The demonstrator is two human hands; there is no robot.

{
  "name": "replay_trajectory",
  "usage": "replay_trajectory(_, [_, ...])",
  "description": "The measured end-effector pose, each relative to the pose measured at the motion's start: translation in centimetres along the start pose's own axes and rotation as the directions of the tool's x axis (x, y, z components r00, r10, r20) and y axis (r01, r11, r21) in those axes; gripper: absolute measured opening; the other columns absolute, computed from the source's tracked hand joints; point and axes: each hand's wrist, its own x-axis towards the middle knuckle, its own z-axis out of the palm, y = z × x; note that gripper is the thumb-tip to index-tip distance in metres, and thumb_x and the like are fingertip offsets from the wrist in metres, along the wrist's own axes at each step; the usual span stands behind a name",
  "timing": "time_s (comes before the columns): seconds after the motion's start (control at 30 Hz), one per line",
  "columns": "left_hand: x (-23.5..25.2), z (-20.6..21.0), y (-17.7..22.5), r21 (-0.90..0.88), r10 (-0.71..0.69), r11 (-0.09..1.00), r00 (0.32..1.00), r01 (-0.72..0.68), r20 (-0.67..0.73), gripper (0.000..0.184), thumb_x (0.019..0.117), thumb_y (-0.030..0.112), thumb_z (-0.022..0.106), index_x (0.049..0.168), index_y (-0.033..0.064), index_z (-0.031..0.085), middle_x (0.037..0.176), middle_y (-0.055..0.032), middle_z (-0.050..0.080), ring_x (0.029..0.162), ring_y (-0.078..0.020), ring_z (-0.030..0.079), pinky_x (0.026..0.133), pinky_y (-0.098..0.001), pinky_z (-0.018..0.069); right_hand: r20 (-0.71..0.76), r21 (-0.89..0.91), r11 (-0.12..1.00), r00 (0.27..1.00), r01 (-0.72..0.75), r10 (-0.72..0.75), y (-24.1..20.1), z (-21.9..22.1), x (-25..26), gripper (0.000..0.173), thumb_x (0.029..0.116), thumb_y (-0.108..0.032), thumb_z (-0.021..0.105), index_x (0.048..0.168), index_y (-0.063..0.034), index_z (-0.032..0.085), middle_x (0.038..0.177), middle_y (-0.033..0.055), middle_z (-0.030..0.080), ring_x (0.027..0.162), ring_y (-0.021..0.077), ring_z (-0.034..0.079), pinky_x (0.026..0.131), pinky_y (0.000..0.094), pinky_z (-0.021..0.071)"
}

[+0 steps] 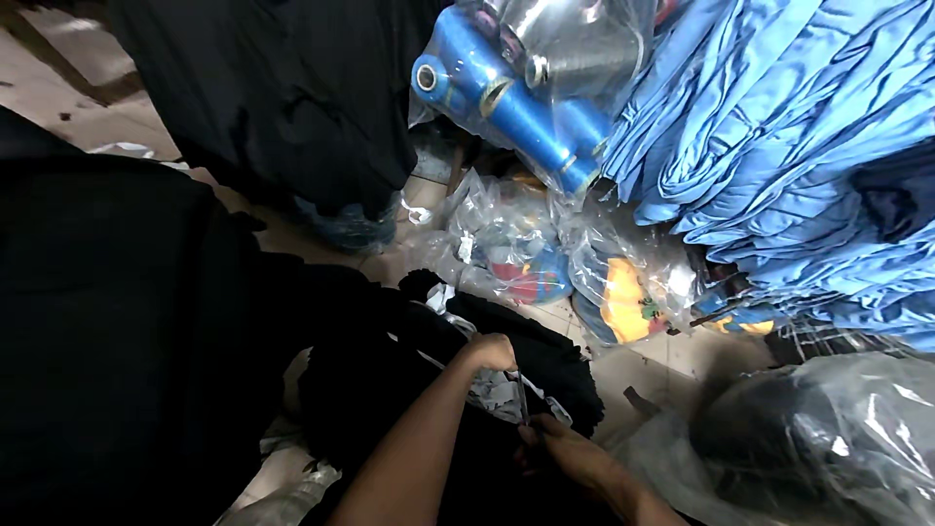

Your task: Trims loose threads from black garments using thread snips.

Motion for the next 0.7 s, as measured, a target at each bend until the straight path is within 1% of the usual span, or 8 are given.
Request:
replay_trajectory(0.1, [0.08,-0.04,-0.01,0.006,0.007,1.000,1.000,-0.007,-0.001,0.025,0.1005,0.022,0.062,0.107,0.0026,0.076,0.112,-0.0178,0.071,0.112,-0.0337,0.062,0.104,-0.0635,0.0364,0.011,0.045,0.999,1.000,0.011,-0.012,0.19,-0.21,0.03,0.044,0.1100,-0.032,0.047,0.143,-0.0041,0.040,0.103,0.0104,0.068,0.090,0.0184,0.070,0.083,0.0347,0.0589])
replay_trajectory(0.13, [-0.12,-0.25,0.13,-0.003,-0.004,1.000,1.000,0.004,0.006,0.025,0.1004,0.023,0.063,0.109,0.0040,0.076,0.114,-0.0172,0.071,0.113,-0.0332,0.062,0.105,-0.0626,0.0376,0.029,0.068,0.998,0.999,0.012,-0.014,0.26,-0.30,0.04,0.046,0.1104,-0.035,0.045,0.144,-0.0042,0.039,0.104,0.0106,0.067,0.092,0.0191,0.070,0.084,0.0356,0.0587])
replay_trajectory(0.2, [-0.29,-0.35,-0.05,-0.040,0.001,0.999,1.000,-0.001,-0.002,0.024,0.1000,0.023,0.064,0.110,0.0041,0.076,0.114,-0.0177,0.071,0.112,-0.0329,0.063,0.100,-0.0601,0.0430,0.057,0.092,0.996,0.998,-0.002,-0.004,0.27,-0.47,-0.07,0.052,0.1104,-0.041,0.042,0.147,-0.0048,0.036,0.108,0.0114,0.066,0.096,0.0204,0.069,0.087,0.0372,0.0579])
replay_trajectory(0.3, [0.15,-0.18,-0.74,-0.095,0.029,0.995,1.000,-0.030,-0.011,0.025,0.0995,0.021,0.065,0.113,0.0029,0.075,0.123,-0.0169,0.070,0.120,-0.0325,0.062,0.105,-0.0579,0.0443,0.049,0.125,0.992,0.999,-0.008,0.002,0.32,-0.37,-0.31,0.054,0.1098,-0.041,0.044,0.149,-0.0050,0.034,0.107,0.0113,0.064,0.094,0.0204,0.067,0.087,0.0373,0.0570])
replay_trajectory(0.4, [0.00,-0.27,-0.75,-0.110,0.029,0.994,0.999,-0.031,-0.015,0.026,0.0995,0.021,0.065,0.115,0.0031,0.075,0.126,-0.0161,0.069,0.122,-0.0315,0.062,0.106,-0.0573,0.0441,0.072,0.101,0.995,0.997,-0.025,0.018,0.32,-0.50,-0.63,0.056,0.1087,-0.043,0.046,0.149,-0.0069,0.032,0.107,0.0098,0.063,0.094,0.0190,0.066,0.087,0.0365,0.0564])
replay_trajectory(0.47, [-0.13,-0.31,-0.67,-0.099,0.019,0.995,1.000,-0.021,-0.018,0.027,0.0998,0.023,0.064,0.115,0.0034,0.075,0.123,-0.0169,0.070,0.120,-0.0325,0.063,0.103,-0.0583,0.0449,0.072,0.109,0.993,0.997,-0.039,0.031,0.33,-0.47,-0.71,0.056,0.1084,-0.044,0.046,0.149,-0.0076,0.033,0.105,0.0093,0.062,0.093,0.0191,0.066,0.087,0.0369,0.0564])
replay_trajectory(0.57, [-0.19,-0.58,-0.30,-0.054,-0.007,0.999,1.000,0.007,0.000,0.037,0.1040,0.033,0.058,0.116,0.0009,0.073,0.122,-0.0209,0.069,0.119,-0.0358,0.062,0.102,-0.0612,0.0444,0.059,0.114,0.992,0.997,-0.054,0.047,0.17,-0.41,-0.62,0.054,0.1088,-0.043,0.046,0.148,-0.0083,0.032,0.104,0.0090,0.061,0.093,0.0191,0.065,0.086,0.0369,0.0564])
replay_trajectory(0.7, [-0.30,-0.74,0.14,-0.047,-0.048,0.998,0.999,0.048,0.003,0.047,0.1063,0.039,0.053,0.110,-0.0044,0.070,0.115,-0.0242,0.067,0.112,-0.0372,0.062,0.096,-0.0618,0.0444,0.064,0.119,0.992,0.997,-0.046,0.039,0.30,-0.44,-0.20,0.057,0.1082,-0.044,0.047,0.149,-0.0078,0.030,0.106,0.0098,0.061,0.093,0.0198,0.066,0.086,0.0377,0.0570])
